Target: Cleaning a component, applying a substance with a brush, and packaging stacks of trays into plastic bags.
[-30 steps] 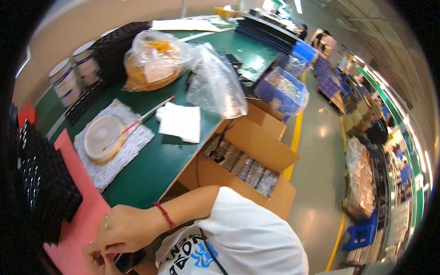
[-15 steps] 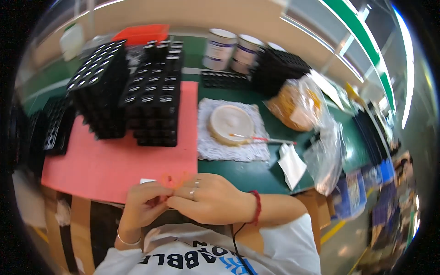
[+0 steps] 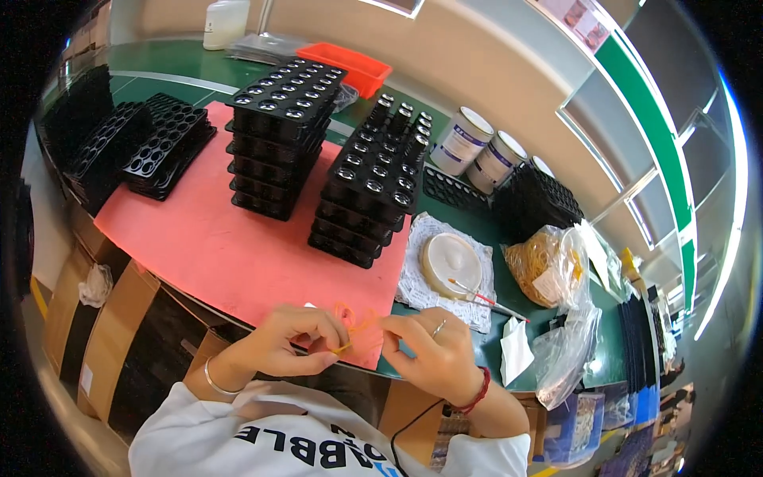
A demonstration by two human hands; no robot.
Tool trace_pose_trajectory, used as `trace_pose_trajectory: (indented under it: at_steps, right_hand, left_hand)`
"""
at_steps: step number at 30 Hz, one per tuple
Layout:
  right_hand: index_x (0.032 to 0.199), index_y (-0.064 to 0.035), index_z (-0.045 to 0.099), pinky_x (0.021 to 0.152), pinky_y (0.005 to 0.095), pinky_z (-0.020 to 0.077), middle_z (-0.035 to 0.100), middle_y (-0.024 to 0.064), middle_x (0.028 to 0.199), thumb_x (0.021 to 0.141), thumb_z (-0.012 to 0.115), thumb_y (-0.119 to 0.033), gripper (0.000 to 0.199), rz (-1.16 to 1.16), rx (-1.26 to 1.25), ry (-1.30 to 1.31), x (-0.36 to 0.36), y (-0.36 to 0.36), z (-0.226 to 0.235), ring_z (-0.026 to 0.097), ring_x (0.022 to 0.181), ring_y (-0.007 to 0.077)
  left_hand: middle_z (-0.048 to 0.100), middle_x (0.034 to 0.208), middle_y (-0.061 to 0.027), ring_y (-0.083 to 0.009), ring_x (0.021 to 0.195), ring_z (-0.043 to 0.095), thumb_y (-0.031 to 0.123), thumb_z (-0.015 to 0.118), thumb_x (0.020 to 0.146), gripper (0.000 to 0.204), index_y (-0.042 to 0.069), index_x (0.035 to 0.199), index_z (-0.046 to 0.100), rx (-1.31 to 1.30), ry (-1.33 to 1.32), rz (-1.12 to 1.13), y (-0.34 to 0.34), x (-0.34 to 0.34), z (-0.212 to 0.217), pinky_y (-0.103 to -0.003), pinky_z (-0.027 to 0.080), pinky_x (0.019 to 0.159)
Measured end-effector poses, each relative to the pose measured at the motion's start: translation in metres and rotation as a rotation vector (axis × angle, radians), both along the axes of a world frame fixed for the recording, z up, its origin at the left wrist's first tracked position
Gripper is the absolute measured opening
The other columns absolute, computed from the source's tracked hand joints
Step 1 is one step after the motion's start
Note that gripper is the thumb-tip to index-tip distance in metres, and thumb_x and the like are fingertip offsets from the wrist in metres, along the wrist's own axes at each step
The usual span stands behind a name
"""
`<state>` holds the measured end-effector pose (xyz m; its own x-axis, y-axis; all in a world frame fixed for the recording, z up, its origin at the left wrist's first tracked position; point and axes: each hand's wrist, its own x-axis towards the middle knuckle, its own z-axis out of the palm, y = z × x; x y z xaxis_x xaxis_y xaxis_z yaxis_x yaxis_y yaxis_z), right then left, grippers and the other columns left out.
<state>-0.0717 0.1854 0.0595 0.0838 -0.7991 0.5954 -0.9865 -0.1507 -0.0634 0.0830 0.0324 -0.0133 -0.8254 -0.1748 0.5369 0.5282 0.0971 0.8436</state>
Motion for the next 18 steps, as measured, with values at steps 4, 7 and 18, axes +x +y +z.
trace_pose_trajectory:
  at_steps: [4,7,18]
  right_hand:
    - [0.086,-0.0066,0.063,0.048,0.0291,0.0438,0.056,0.0033,0.059,0.062,0.067,0.005,0.027,0.001,-0.048,-0.014,0.006,-0.002,-0.005,0.055,0.050,0.0197]
    - [0.088,-0.0055,0.063,0.048,0.0290,0.0436,0.056,0.0036,0.059,0.062,0.067,0.005,0.028,-0.020,-0.088,-0.048,0.011,-0.001,-0.010,0.055,0.050,0.0196]
    - [0.077,-0.0052,0.064,0.055,0.0314,0.0454,0.057,0.0065,0.061,0.062,0.066,0.004,0.017,-0.053,-0.101,-0.133,0.015,0.006,-0.045,0.057,0.057,0.0227]
  left_hand:
    - [0.059,0.076,-0.0007,-0.0082,0.056,0.046,0.004,0.064,0.076,0.009,0.004,0.083,0.058,0.034,-0.045,-0.044,0.002,0.004,-0.009,-0.022,0.037,0.050]
    - [0.059,0.074,-0.0014,-0.0117,0.051,0.052,0.011,0.066,0.075,0.013,0.008,0.085,0.058,-0.097,-0.047,0.030,0.007,0.008,-0.007,-0.025,0.042,0.050]
    - [0.056,0.117,-0.0146,-0.0390,0.089,0.059,0.033,0.069,0.075,0.062,0.005,0.124,0.044,-0.699,-0.380,1.272,-0.072,0.024,-0.004,-0.044,0.050,0.074]
